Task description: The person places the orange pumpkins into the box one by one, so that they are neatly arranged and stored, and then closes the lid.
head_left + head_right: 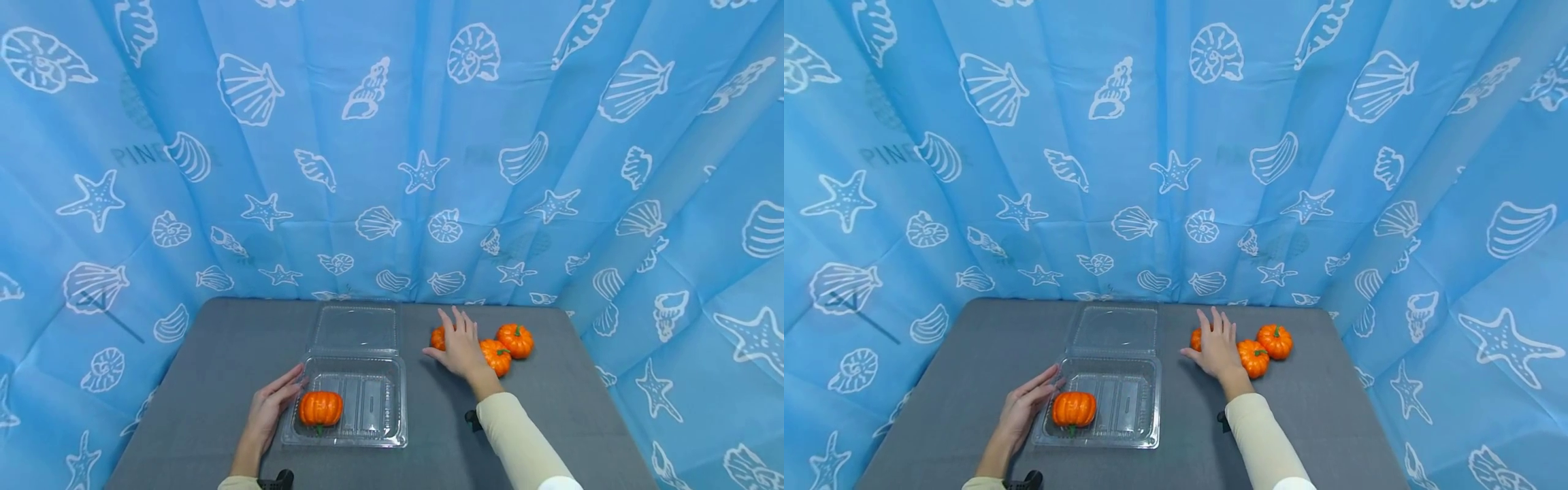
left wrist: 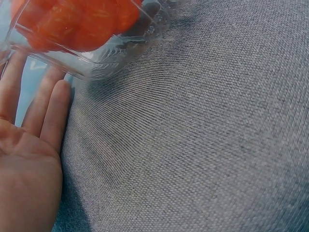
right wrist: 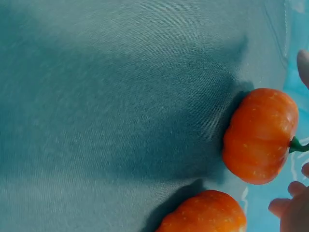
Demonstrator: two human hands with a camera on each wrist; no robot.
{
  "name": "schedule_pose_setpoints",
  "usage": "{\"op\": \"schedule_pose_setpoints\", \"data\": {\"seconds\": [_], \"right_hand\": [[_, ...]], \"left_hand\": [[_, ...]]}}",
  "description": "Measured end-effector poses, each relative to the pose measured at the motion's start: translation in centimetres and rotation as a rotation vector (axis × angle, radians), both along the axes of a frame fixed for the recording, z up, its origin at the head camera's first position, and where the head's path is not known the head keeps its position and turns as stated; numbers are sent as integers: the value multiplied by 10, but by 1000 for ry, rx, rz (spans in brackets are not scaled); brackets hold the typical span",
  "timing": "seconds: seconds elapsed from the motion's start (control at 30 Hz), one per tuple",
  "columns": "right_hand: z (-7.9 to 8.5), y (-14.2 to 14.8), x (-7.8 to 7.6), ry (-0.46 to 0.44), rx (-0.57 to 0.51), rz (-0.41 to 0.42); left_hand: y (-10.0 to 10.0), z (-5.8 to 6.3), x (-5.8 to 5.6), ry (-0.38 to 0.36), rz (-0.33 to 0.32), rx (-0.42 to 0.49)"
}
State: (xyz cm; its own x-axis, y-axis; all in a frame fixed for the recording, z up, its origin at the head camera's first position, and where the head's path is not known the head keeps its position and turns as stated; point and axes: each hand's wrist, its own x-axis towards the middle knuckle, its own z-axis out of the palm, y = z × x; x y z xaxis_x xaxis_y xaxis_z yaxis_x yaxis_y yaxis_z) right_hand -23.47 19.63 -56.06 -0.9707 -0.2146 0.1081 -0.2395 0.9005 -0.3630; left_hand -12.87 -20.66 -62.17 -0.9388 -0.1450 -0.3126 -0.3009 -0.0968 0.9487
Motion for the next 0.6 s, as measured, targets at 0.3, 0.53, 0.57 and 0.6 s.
{"op": "schedule_pose_setpoints", "data": {"seconds": [0.3,0.53,0.57,0.6], "right_hand": [[-1,-3,-5,-128,-44,-65],[-4,-6,-6,-148,-45,-111],[-4,-6,-5,-145,-50,-113],[-4,-6,-5,-142,-51,-115]], "left_hand": [[1,2,1,-5,-5,6],[0,0,0,3,0,12],[0,0,0,4,1,11],[0,0,0,3,2,11]]}}
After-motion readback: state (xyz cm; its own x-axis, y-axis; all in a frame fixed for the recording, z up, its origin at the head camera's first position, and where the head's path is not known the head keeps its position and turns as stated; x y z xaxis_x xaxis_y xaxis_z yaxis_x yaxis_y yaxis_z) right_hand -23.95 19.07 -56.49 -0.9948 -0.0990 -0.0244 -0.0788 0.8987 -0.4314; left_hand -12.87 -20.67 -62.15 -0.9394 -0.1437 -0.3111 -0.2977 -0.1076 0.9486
